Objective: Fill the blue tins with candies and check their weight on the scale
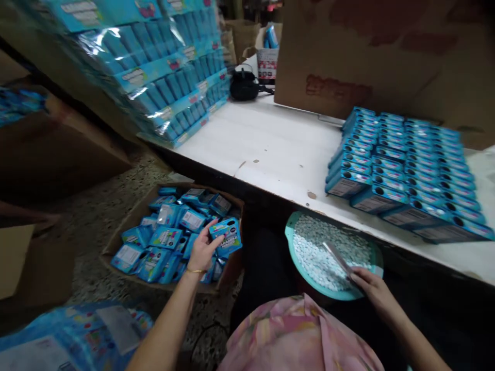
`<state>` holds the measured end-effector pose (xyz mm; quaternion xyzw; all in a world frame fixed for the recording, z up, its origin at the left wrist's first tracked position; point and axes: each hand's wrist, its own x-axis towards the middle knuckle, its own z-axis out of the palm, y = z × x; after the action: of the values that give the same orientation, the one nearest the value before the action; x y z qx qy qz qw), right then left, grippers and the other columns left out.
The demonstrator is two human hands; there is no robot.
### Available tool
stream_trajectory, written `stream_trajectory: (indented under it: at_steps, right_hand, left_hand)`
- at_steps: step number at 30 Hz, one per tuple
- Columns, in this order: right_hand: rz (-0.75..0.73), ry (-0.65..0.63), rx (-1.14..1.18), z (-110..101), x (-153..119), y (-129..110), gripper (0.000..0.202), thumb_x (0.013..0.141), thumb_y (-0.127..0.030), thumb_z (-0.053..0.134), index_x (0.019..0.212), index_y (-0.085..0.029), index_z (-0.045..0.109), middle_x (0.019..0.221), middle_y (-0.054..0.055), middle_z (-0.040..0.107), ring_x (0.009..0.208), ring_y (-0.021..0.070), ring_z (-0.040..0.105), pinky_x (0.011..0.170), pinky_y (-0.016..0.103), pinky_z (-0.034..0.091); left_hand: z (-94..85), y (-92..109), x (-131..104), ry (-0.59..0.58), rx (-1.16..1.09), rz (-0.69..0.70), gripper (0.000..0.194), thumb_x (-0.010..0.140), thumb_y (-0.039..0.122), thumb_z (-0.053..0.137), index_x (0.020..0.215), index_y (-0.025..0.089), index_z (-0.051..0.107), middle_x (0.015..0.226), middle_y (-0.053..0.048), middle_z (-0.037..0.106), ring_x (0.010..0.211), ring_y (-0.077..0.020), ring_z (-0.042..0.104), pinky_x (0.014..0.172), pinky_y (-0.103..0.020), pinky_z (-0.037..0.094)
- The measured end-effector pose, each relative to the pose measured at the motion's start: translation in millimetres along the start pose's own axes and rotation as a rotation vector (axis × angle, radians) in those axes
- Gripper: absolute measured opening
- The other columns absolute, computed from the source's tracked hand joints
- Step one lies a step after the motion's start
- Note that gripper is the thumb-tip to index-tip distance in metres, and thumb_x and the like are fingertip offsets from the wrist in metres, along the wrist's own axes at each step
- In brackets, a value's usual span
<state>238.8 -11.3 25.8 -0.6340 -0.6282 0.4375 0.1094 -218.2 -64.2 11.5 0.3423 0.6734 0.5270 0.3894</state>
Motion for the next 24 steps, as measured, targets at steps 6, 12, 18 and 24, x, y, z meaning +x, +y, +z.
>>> stream_trajectory:
  at_steps: [6,12,18,24]
  right_hand:
    - [-0.101,0.093,-0.172,-18.8,-7.7,11.3,0.028,0.077,-0.036,0.035,0.079,-0.018,0.056,0.069,0.003,0.059,0.065,0.0159,0.054,0.065,0.027,0.042]
    - [-0.044,0.156,-0.377,-31.5,-18.3,14.5,0.027,0.081,-0.025,0.031,0.087,-0.019,0.057,0.082,0.004,0.061,0.075,0.016,0.056,0.067,0.025,0.039]
    - [0.049,0.136,-0.73,-52.2,-17.5,6.9,0.031,0.079,-0.009,0.031,0.091,-0.019,0.057,0.091,0.007,0.061,0.083,0.0172,0.057,0.066,0.024,0.037]
    - [0.078,0.067,-0.674,-10.8,17.2,-4.8,0.029,0.076,-0.007,0.035,0.093,-0.016,0.057,0.093,0.011,0.062,0.087,0.0179,0.057,0.07,0.025,0.038]
  left_hand:
    - [82.2,14.4,-47.5,-0.309,0.378,0.177,0.03,0.064,0.033,0.057,0.09,0.019,0.054,0.086,-0.003,0.059,0.083,-0.0179,0.056,0.078,-0.034,0.045]
    - [111.5,42.4,-75.4,-0.811,0.682,0.386,0.027,0.066,0.035,0.055,0.09,0.023,0.052,0.116,-0.006,0.045,0.102,-0.0184,0.05,0.086,-0.027,0.039]
    - [134.7,47.2,-66.3,-1.186,0.691,0.251,0.069,0.048,0.034,0.07,0.109,0.022,0.041,0.119,-0.008,0.043,0.106,-0.023,0.045,0.089,-0.034,0.037]
    - [117.8,41.7,-60.4,-1.132,0.669,0.244,0.095,0.043,0.037,0.073,0.124,0.022,0.026,0.122,-0.011,0.039,0.115,-0.0299,0.037,0.097,-0.045,0.028]
